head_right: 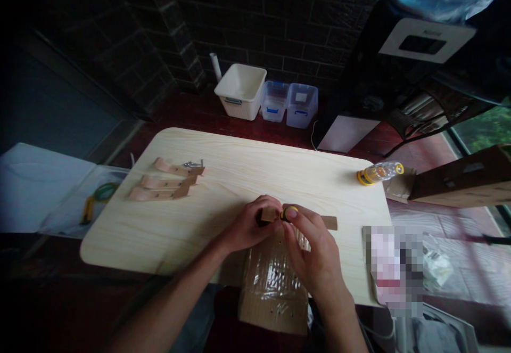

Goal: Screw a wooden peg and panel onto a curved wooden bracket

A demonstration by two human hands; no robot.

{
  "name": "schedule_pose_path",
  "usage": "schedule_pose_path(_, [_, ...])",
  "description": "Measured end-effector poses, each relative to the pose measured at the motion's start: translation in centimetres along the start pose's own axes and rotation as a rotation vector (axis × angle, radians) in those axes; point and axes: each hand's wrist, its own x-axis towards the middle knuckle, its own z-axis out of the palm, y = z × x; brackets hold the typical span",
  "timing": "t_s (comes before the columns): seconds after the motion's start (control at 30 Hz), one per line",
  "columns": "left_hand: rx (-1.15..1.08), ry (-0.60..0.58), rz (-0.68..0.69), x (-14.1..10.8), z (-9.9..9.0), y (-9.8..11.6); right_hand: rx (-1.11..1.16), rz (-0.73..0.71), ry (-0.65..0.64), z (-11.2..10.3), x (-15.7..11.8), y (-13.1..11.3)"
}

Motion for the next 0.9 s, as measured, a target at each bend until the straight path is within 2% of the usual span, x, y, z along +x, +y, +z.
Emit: schedule_pose_path(0.9, [0.031, 0.002, -0.005, -0.20, -0.12, -0.11, 0.057, -0.011, 0.008, 0.04, -0.11, 0.24])
